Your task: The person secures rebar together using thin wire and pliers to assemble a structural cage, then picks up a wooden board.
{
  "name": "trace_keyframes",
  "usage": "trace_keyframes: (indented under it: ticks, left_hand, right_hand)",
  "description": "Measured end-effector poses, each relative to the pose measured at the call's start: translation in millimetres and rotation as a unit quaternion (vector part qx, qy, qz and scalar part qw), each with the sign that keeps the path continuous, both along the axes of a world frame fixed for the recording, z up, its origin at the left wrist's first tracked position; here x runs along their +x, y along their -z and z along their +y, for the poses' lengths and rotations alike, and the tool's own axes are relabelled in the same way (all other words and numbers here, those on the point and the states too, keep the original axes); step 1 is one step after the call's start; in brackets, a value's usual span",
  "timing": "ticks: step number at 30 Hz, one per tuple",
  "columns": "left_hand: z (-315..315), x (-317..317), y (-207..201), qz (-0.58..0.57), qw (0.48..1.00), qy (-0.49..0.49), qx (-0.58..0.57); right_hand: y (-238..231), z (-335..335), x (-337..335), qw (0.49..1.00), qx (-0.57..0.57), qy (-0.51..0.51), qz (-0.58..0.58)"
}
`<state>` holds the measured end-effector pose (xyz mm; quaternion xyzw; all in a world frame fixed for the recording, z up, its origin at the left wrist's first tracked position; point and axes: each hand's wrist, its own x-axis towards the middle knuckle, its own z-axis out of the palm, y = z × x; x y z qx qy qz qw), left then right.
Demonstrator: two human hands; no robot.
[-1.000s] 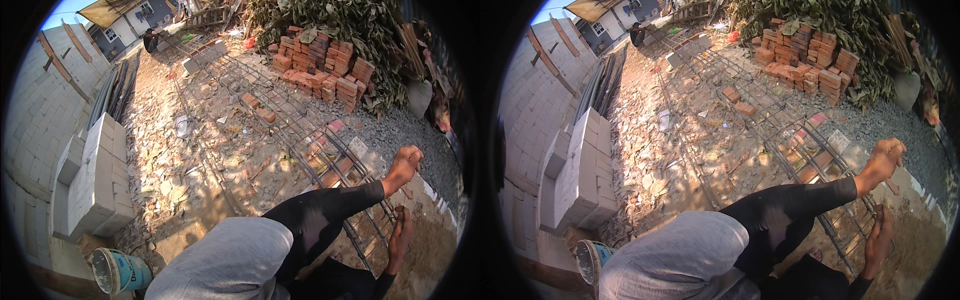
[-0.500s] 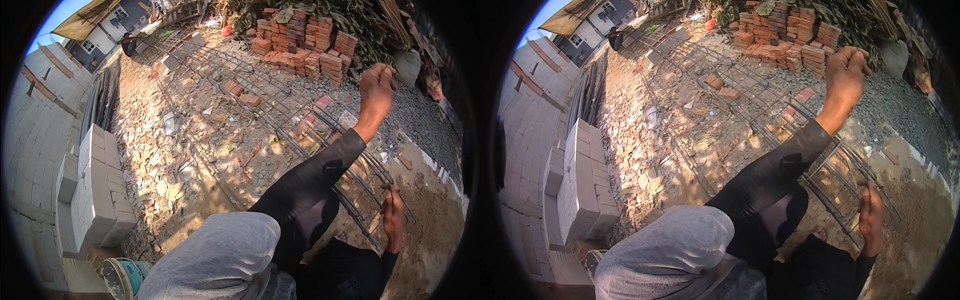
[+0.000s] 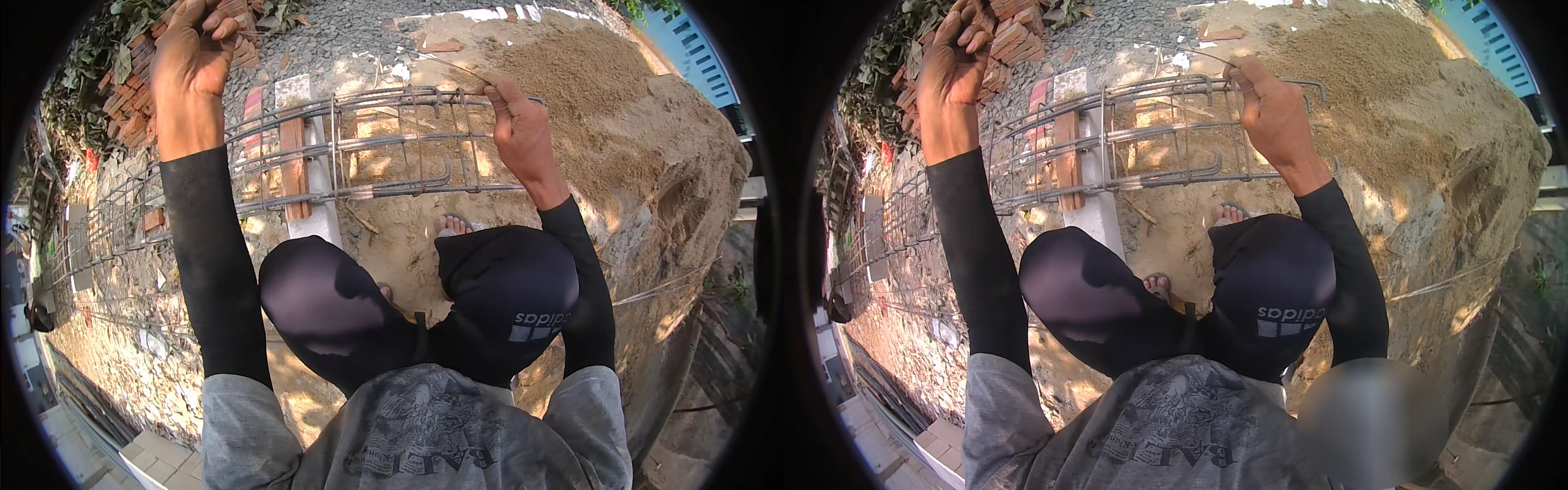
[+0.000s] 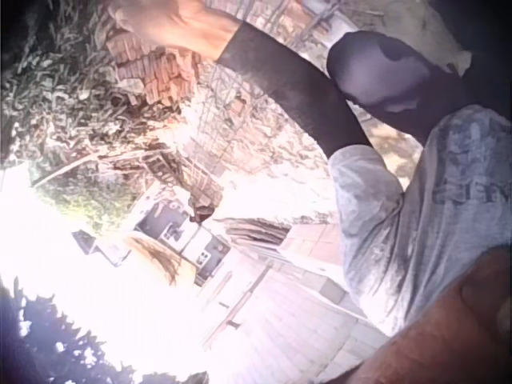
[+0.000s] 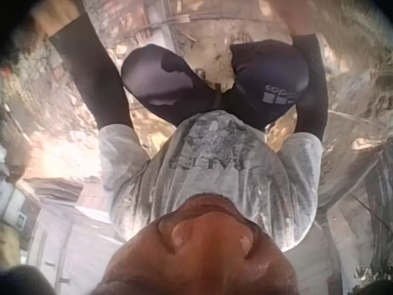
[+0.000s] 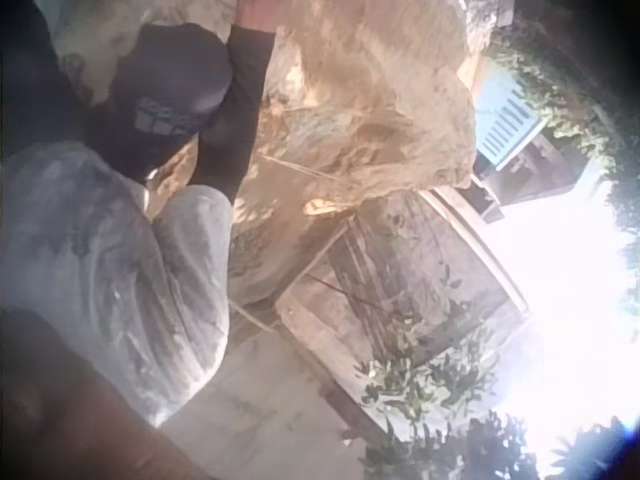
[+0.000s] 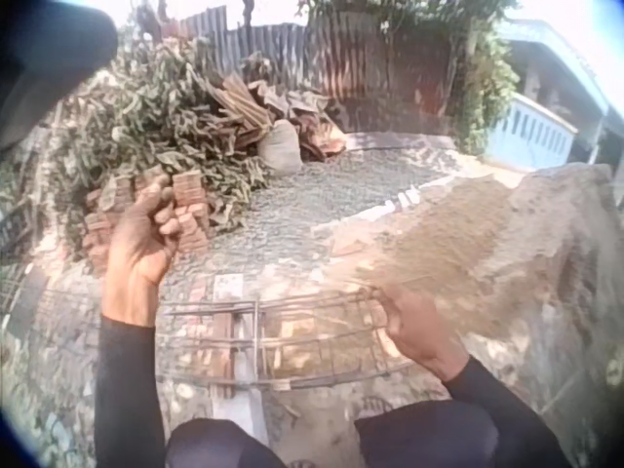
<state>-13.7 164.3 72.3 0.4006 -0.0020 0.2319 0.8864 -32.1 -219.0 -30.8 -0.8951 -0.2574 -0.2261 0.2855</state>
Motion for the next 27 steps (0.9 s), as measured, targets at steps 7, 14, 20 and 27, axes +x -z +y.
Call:
trace_keyframes:
  ticks: [7, 14, 20, 27]
  left_hand:
    - [50, 33, 34, 0.004, 0.99, 0.127, -0.067]
    - [73, 41, 35, 0.046, 0.99, 0.098, -0.09]
    - [44, 31, 35, -0.023, 0.988, 0.155, -0.001]
    - [0, 31, 67, 0.053, 0.995, 0.079, -0.009]
  right_hand:
    - [24, -16, -2, 0.996, -0.085, -0.001, 0.039]
    - [46, -26, -22, 0.994, -0.084, 0.037, 0.065]
    - [54, -32, -24, 0.994, -0.023, -0.012, 0.104]
    - [39, -18, -20, 0.927, -0.043, -0.029, 0.372]
